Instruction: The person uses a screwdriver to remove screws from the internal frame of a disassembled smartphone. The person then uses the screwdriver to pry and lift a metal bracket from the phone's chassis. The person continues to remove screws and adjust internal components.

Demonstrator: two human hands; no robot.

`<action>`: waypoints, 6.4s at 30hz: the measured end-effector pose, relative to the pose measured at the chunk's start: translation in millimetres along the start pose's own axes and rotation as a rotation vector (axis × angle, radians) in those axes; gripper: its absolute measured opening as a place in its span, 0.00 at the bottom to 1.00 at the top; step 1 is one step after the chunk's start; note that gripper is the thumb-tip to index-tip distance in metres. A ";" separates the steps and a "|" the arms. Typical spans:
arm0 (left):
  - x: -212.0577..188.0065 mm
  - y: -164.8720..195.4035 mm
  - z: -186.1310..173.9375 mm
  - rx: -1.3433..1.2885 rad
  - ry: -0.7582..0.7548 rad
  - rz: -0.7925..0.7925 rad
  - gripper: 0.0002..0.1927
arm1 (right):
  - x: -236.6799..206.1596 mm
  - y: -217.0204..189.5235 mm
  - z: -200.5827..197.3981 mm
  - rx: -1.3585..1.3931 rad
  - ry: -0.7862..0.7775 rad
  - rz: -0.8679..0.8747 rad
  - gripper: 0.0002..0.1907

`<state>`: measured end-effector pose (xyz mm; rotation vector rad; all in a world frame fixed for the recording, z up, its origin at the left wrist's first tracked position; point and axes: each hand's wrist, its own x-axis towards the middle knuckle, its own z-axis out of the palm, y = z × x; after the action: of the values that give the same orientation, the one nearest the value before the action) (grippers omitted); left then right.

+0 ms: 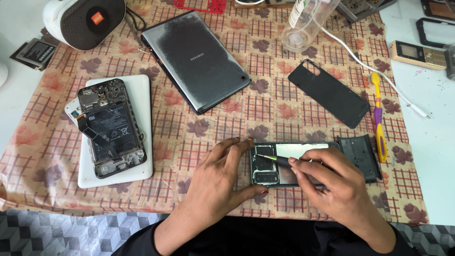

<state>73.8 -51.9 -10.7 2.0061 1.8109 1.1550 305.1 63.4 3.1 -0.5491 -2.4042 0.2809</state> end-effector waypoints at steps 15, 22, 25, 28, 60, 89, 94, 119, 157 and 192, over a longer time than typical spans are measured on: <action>0.3 0.4 -1.2 -0.020 -0.016 -0.027 0.46 | -7.9 3.5 0.8 0.131 -0.043 0.069 0.06; -0.3 -1.2 -2.8 -0.003 0.006 0.034 0.24 | -7.9 5.0 4.4 0.177 -0.034 0.078 0.06; 0.2 -1.1 -3.3 -0.041 0.003 0.009 0.22 | -7.1 4.6 5.2 0.181 -0.041 0.068 0.06; 0.0 -0.9 -4.4 -0.055 -0.005 -0.025 0.22 | -6.2 4.2 3.8 0.179 -0.054 0.065 0.06; -1.1 -4.2 -2.7 -0.052 -0.027 -0.012 0.45 | 1.7 -6.9 3.7 0.163 -0.379 0.215 0.13; 37.4 -15.5 -3.3 0.409 -0.165 0.219 0.11 | -25.8 7.5 21.0 0.369 -0.079 0.287 0.08; 39.5 -20.8 -2.8 0.606 -0.256 0.338 0.20 | -26.5 7.5 20.9 0.421 -0.060 0.270 0.07; 34.7 -15.2 -24.2 0.112 -0.155 0.177 0.05 | -30.2 5.2 22.3 0.480 -0.038 0.367 0.08; 25.0 -23.0 -37.7 0.426 -0.267 0.131 0.03 | -28.2 2.6 19.1 0.474 -0.066 0.363 0.08; 34.8 -37.0 -15.2 0.675 0.031 0.539 0.11 | -26.8 3.0 18.4 0.423 -0.073 0.353 0.08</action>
<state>33.9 -16.9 -9.1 3.0070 1.9037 0.7149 313.1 52.9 -26.7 -0.7674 -2.2102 0.9499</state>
